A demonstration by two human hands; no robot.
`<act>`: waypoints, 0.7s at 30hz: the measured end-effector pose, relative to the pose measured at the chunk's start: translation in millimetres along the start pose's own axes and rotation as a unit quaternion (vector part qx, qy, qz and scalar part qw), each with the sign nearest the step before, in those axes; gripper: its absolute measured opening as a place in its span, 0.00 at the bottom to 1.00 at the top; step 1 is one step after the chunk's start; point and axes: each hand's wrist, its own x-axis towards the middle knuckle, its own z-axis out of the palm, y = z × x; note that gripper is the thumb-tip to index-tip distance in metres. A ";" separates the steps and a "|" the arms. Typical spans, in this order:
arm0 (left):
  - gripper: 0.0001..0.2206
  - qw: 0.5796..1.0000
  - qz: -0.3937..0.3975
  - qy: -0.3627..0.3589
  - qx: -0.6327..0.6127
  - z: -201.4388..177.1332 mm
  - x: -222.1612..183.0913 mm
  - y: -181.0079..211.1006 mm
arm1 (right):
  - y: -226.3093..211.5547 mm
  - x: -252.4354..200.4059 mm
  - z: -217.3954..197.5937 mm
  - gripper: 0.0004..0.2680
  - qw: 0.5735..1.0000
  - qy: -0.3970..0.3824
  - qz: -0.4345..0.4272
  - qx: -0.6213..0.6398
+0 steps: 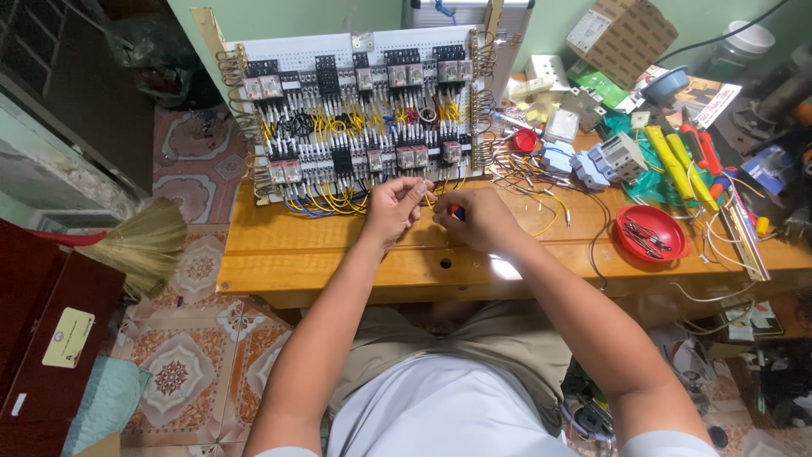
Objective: Connecting multiple wires to terminal blocks on a relay board using a manual screwdriver.
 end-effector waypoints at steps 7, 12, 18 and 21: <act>0.11 0.998 -0.020 -0.021 0.056 -2.5 -2.4 0.1 | 8.1 1.1 9.1 0.03 0.997 -0.041 0.016 -0.062; 0.10 0.994 -0.011 -0.040 0.096 -6.0 1.9 -11.6 | -3.0 0.5 0.0 0.05 0.998 0.004 0.053 -0.022; 0.10 0.983 0.010 -0.087 0.163 -6.6 2.0 -5.1 | 14.0 1.1 -9.1 0.05 0.993 0.043 0.091 0.067; 0.09 0.975 0.008 -0.104 0.196 -10.4 5.2 -9.7 | 19.9 4.6 -6.6 0.04 0.992 0.041 0.088 0.078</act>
